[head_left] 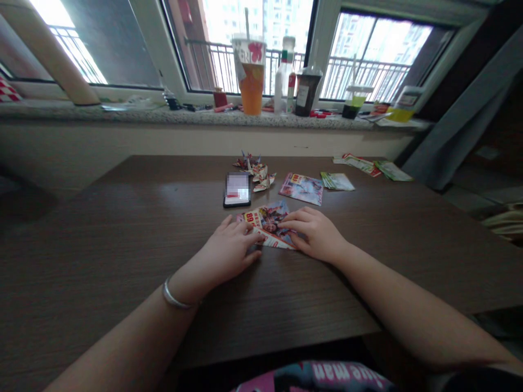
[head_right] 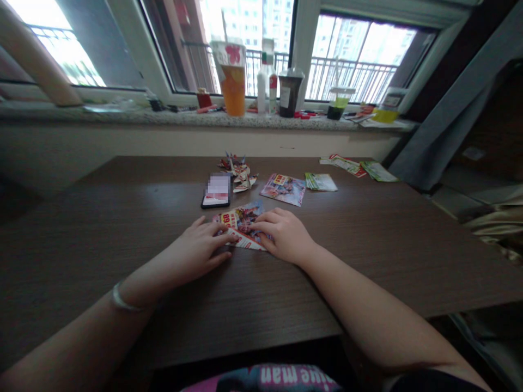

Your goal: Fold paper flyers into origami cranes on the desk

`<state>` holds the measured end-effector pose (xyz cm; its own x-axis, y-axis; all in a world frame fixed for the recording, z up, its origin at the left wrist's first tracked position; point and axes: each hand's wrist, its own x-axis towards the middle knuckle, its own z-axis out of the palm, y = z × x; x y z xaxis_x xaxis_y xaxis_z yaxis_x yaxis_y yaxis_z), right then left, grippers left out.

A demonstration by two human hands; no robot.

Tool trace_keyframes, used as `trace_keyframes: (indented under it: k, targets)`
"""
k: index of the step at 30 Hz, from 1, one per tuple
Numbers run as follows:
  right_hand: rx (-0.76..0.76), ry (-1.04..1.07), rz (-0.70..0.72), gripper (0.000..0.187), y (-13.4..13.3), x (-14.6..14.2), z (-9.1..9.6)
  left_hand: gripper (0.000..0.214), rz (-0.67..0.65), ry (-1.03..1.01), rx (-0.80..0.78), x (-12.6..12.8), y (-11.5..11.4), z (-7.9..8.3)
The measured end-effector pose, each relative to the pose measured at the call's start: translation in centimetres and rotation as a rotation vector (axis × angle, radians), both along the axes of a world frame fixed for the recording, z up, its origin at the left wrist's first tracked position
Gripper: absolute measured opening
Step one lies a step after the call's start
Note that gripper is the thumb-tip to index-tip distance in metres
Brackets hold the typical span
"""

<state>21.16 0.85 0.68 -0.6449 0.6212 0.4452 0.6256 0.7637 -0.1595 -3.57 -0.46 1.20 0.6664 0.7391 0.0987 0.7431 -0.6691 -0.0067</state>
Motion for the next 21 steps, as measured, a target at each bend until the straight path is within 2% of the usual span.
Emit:
trace_keyframes:
  k: [4,7,12,21]
  targets:
    - [0.068,0.105,-0.047,0.034,0.4,0.5,-0.4,0.021,-0.045,-0.079,-0.114,0.2,0.2,0.4]
    - [0.068,0.147,-0.064,0.031,0.7,0.8,-0.8,0.018,-0.023,-0.108,-0.126,0.2,0.7,0.3]
    - [-0.014,0.144,-0.007,0.025,0.9,0.9,-1.1,0.011,-0.018,-0.121,-0.096,0.0,1.4,-0.5]
    - [-0.110,0.065,0.131,0.022,1.2,0.8,-1.0,0.026,0.032,-0.066,0.067,0.2,1.1,-0.4]
